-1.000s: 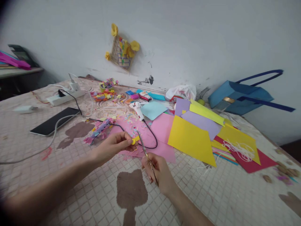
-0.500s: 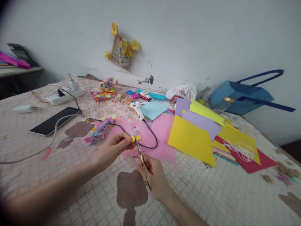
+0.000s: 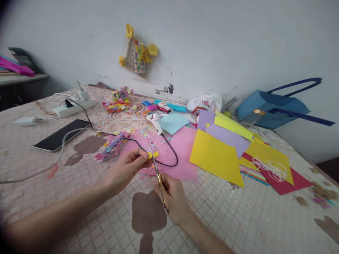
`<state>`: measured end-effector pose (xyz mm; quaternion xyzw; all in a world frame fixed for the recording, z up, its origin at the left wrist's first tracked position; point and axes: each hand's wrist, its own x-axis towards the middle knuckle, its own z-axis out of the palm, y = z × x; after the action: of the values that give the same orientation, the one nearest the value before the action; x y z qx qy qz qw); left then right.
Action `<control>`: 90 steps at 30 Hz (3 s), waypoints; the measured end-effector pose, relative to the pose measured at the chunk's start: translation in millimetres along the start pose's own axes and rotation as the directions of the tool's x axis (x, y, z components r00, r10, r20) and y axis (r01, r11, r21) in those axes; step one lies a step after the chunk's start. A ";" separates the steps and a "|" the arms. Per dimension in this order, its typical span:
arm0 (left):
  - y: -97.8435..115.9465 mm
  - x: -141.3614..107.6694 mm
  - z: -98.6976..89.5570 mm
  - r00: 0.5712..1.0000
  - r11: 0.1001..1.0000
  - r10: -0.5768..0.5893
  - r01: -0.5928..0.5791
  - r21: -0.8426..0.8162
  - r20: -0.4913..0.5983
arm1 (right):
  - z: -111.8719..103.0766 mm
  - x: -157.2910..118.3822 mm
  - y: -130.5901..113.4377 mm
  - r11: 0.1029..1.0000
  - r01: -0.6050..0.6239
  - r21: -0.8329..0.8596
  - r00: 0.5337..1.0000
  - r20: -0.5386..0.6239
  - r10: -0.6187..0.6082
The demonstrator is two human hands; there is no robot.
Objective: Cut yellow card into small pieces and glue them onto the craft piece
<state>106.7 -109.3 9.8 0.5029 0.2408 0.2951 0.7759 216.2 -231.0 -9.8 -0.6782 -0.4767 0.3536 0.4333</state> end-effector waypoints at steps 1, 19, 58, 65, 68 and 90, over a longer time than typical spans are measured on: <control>0.0 0.2 0.0 1.000 1.000 -0.001 0.001 -0.003 0.000 | 0.1 0.4 0.5 1.000 0.004 -0.002 1.000 -0.001 -0.004; 1.2 1.7 -3.9 0.990 0.977 -0.062 0.035 0.209 0.127 | -14.0 6.4 -5.5 0.995 -0.041 0.096 0.996 -0.078 0.049; -1.1 8.3 -12.9 0.980 0.992 -0.099 0.084 0.091 0.172 | -21.5 -1.2 -7.5 0.991 -0.055 0.118 0.991 0.124 0.040; -1.2 9.4 -13.8 0.982 0.994 -0.105 0.101 0.032 0.160 | -22.2 -2.7 -4.4 0.994 -0.069 0.084 0.991 0.119 0.059; 0.3 8.5 -12.1 0.982 0.994 -0.106 0.103 0.022 0.156 | -22.5 -3.3 -5.5 0.995 -0.090 0.048 0.989 0.125 0.083; -1.3 10.9 -14.2 0.980 0.992 -0.124 0.123 0.013 0.153 | -22.4 -0.4 2.3 0.997 -0.072 -0.008 0.993 0.093 0.073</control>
<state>105.3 -93.1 2.3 0.5094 0.2115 0.2064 0.8082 236.9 -237.4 -3.6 -0.6789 -0.4723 0.3991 0.3959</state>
